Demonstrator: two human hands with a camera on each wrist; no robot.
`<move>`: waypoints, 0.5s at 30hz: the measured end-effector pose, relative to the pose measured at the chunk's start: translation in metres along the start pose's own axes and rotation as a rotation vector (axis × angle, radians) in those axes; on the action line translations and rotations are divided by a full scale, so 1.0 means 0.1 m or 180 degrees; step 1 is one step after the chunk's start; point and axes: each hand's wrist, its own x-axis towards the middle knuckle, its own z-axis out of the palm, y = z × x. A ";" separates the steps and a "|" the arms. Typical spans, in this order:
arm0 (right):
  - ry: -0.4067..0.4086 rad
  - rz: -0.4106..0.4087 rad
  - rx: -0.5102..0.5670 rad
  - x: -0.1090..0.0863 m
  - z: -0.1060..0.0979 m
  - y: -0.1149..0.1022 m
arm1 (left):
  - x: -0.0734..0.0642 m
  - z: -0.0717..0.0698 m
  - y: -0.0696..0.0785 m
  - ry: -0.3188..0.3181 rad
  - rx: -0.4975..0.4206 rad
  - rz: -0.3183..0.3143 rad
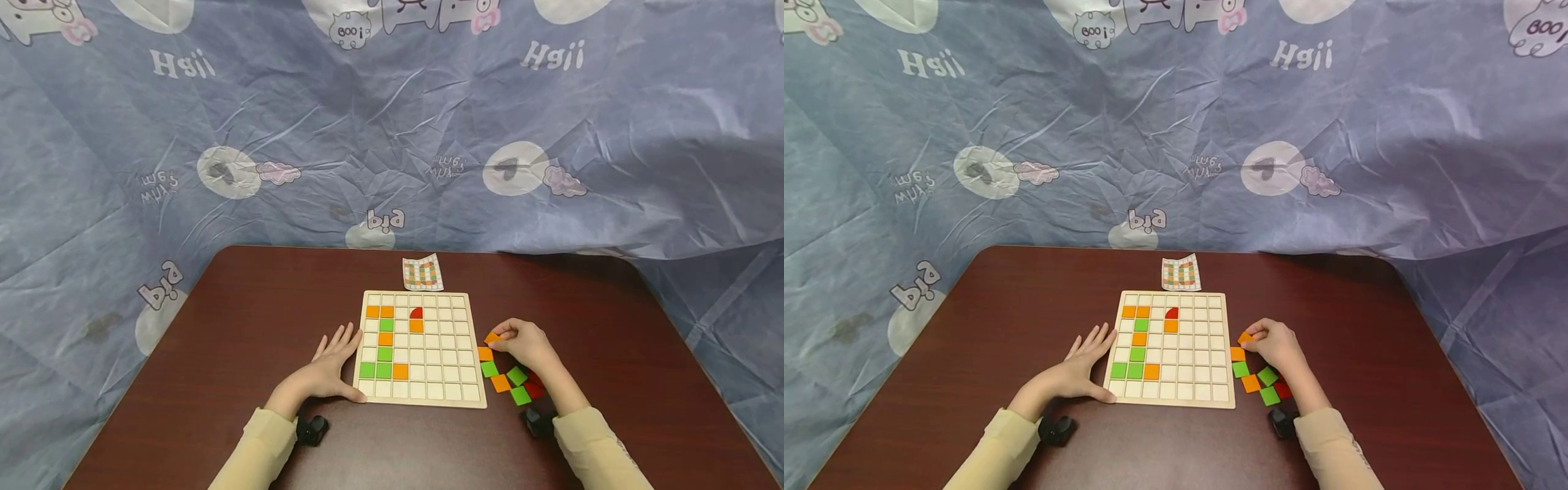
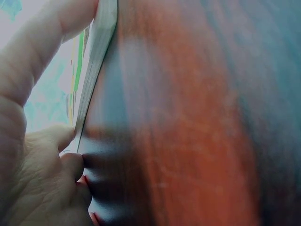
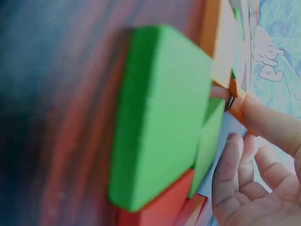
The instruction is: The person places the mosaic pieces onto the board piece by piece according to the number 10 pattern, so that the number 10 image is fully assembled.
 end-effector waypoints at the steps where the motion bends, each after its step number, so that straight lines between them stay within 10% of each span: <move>1: -0.0003 -0.0013 0.0008 0.00 -0.01 0.00 | 0.00 0.00 0.00 0.0001 0.0004 -0.0002; 15: 0.0016 -0.0183 0.0808 0.00 0.11 -0.27 | 0.00 -0.01 0.02 -0.0003 0.0026 0.0001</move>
